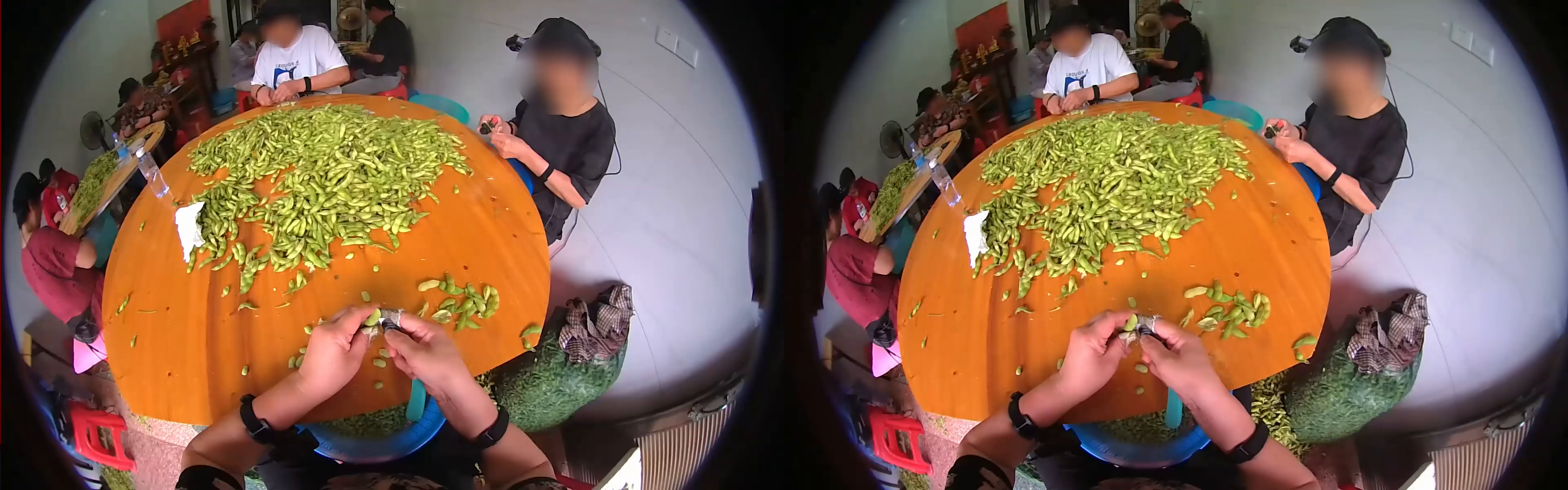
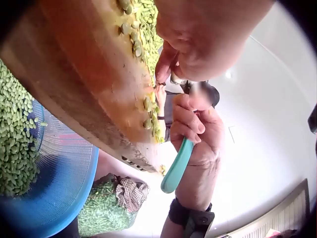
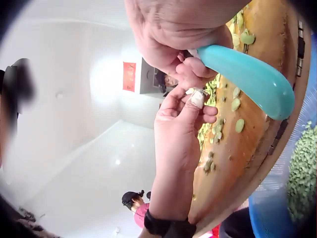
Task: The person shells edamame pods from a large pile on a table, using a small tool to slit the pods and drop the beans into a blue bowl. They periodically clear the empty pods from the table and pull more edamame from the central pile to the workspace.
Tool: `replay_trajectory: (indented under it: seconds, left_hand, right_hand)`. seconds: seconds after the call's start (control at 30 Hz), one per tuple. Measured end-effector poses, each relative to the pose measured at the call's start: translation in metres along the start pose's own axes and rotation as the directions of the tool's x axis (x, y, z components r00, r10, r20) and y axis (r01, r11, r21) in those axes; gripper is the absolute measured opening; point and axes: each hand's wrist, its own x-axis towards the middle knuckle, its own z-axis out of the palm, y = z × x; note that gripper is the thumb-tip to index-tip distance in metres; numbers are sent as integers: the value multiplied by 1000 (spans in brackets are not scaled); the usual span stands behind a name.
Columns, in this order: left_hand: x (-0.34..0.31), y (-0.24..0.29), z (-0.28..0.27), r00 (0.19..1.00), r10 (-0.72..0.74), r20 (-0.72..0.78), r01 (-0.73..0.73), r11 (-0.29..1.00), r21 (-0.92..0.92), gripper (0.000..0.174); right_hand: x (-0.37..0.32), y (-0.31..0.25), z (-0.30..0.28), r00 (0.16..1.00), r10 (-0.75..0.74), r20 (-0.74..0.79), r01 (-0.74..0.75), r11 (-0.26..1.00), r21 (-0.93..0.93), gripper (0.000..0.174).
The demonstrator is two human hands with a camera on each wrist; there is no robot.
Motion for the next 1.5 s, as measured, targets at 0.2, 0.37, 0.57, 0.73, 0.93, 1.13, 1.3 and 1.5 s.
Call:
replay_trajectory:
  seconds: [0.2, 0.37, 0.57, 0.73, 0.93, 1.13, 1.3, 1.5]
  left_hand:
    - [11, -16, 14, 992, -88, 92, 116, 923, -367, 36]
    - [18, -24, 3, 930, -201, 307, 357, 691, -629, 30]
    - [20, -32, -8, 865, -282, 414, 501, 485, -717, 29]
    - [15, -26, 1, 956, -201, 216, 288, 792, -538, 29]
    - [14, -30, -2, 967, -187, 175, 255, 761, -596, 30]
    - [13, -29, -5, 913, -275, 300, 405, 690, -600, 30]
    - [15, -40, -6, 884, -315, 346, 467, 630, -621, 26]
    - [16, -34, -7, 862, -423, 279, 495, 585, -643, 20]
  right_hand:
    - [11, -2, -26, 981, 154, 122, -180, 952, 249, 11]
    - [23, 6, -43, 952, 205, 228, -275, 900, 338, 14]
    - [27, -3, -39, 944, 253, 212, -298, 930, 216, 15]
    - [16, -5, -7, 1000, 23, -2, -23, 996, -87, 13]
    - [14, -1, 11, 997, -43, -62, 41, 998, -39, 13]
    - [11, 5, 20, 990, -91, -104, 91, 996, -6, 11]
    - [10, 5, 20, 995, -65, -76, 61, 997, -46, 12]
    - [14, 10, 20, 995, -73, -71, 73, 997, -12, 12]
